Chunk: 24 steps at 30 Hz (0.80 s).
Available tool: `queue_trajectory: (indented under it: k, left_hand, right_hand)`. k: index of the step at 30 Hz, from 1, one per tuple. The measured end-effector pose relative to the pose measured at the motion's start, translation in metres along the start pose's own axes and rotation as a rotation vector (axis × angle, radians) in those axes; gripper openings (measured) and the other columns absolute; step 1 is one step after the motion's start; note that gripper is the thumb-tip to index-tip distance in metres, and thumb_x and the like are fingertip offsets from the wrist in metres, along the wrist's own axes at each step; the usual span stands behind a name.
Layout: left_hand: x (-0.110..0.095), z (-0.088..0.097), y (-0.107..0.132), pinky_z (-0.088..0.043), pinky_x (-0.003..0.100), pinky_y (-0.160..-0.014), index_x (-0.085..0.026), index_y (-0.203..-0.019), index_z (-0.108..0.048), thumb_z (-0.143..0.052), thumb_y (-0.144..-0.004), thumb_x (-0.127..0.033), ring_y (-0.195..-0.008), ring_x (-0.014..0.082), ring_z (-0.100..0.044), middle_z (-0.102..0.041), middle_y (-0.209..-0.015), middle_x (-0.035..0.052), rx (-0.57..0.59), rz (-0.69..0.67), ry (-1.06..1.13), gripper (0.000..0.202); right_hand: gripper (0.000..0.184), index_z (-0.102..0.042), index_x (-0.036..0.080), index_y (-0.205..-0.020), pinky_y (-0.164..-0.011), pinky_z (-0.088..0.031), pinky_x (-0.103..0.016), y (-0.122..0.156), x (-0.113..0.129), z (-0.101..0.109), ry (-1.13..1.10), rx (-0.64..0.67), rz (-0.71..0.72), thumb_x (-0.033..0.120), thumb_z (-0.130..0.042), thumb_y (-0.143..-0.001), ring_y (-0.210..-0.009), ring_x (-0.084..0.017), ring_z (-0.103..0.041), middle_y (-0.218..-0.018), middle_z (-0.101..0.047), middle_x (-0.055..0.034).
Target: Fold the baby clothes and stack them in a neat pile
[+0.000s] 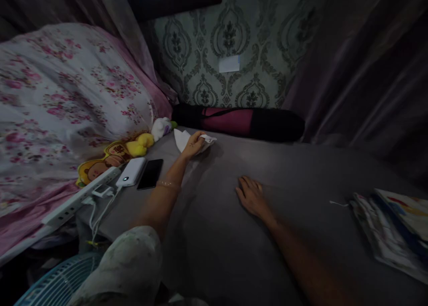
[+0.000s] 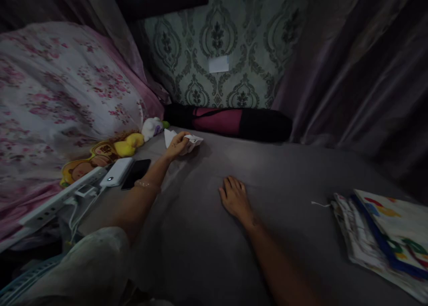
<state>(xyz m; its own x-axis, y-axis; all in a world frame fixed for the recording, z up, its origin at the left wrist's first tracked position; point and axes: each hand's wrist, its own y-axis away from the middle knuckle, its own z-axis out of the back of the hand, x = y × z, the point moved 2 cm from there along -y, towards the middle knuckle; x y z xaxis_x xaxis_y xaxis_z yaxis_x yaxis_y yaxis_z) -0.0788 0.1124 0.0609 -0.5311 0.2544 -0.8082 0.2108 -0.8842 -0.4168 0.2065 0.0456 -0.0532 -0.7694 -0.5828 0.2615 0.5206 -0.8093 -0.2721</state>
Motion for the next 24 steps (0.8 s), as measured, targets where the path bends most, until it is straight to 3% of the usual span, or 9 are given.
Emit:
queue_trajectory:
  k: [6, 10, 13, 15, 18, 21, 24]
  left_hand:
    - [-0.039, -0.059, 0.031, -0.045, 0.022, -0.068, -0.017, -0.093, -0.061, -0.046, -0.084, -0.026, -0.076, 0.0128, -0.056, -0.063, -0.083, 0.0001, 0.154, -0.013, 0.131, 0.02]
    - [-0.068, -0.084, 0.05, -0.046, 0.022, -0.071, -0.016, -0.09, -0.064, -0.047, -0.081, -0.023, -0.078, 0.0133, -0.058, -0.065, -0.085, 0.0007, 0.238, -0.025, 0.19, 0.02]
    - [-0.093, -0.093, 0.065, -0.048, 0.023, -0.071, -0.016, -0.092, -0.067, -0.049, -0.08, -0.024, -0.079, 0.0151, -0.06, -0.067, -0.085, 0.0012, 0.357, -0.02, 0.195, 0.023]
    - [-0.107, -0.096, 0.073, -0.048, 0.025, -0.071, -0.016, -0.091, -0.069, -0.051, -0.078, -0.025, -0.08, 0.0168, -0.062, -0.068, -0.085, 0.0016, 0.444, -0.037, 0.2, 0.024]
    - [-0.115, -0.096, 0.08, -0.049, 0.026, -0.075, -0.016, -0.089, -0.07, -0.051, -0.075, -0.021, -0.085, 0.0185, -0.062, -0.069, -0.087, 0.0025, 0.498, -0.084, 0.181, 0.024]
    - [-0.103, -0.093, 0.079, -0.048, 0.026, -0.078, -0.017, -0.094, -0.07, -0.05, -0.07, -0.016, -0.089, 0.0181, -0.061, -0.067, -0.096, 0.0042, 0.468, -0.094, 0.127, 0.031]
    - [-0.089, -0.089, 0.076, -0.048, 0.027, -0.078, -0.017, -0.103, -0.068, -0.053, -0.069, -0.016, -0.09, 0.0181, -0.059, -0.065, -0.102, 0.0052, 0.48, -0.085, 0.074, 0.037]
  right_hand:
    - [0.051, -0.044, 0.019, -0.142, -0.109, -0.035, -0.042, -0.004, -0.013, 0.002, -0.197, -0.009, -0.074, 0.037, -0.035, -0.096, -0.131, -0.023, -0.047, -0.141, -0.052, -0.0124]
    - [0.059, -0.029, 0.014, -0.149, -0.108, -0.038, -0.038, -0.011, -0.027, 0.012, -0.387, -0.19, -0.195, 0.035, -0.034, -0.095, -0.134, -0.02, -0.044, -0.147, -0.044, -0.0143]
    - [0.061, -0.022, 0.017, -0.152, -0.111, -0.035, -0.039, -0.014, -0.034, 0.026, -0.41, -0.286, -0.195, 0.034, -0.035, -0.094, -0.139, -0.019, -0.037, -0.153, -0.035, -0.0124]
    - [0.058, -0.028, 0.017, -0.15, -0.111, -0.033, -0.037, -0.015, -0.036, 0.034, -0.384, -0.284, -0.154, 0.032, -0.035, -0.094, -0.14, -0.018, -0.034, -0.153, -0.036, -0.0113]
    - [0.043, -0.055, 0.018, -0.13, -0.108, -0.036, -0.032, -0.018, -0.04, 0.045, -0.393, -0.205, -0.108, 0.03, -0.037, -0.092, -0.134, -0.018, -0.041, -0.144, -0.047, -0.0104]
    - [0.032, -0.068, 0.02, -0.102, -0.1, -0.041, -0.032, -0.018, -0.05, 0.064, -0.516, -0.193, -0.172, 0.03, -0.042, -0.087, -0.119, -0.02, -0.054, -0.125, -0.062, -0.0083]
    - [0.025, -0.066, 0.019, -0.081, -0.082, -0.046, -0.03, -0.01, -0.055, 0.099, -0.66, -0.286, -0.259, 0.036, -0.047, -0.08, -0.092, -0.02, -0.061, -0.095, -0.068, -0.0046]
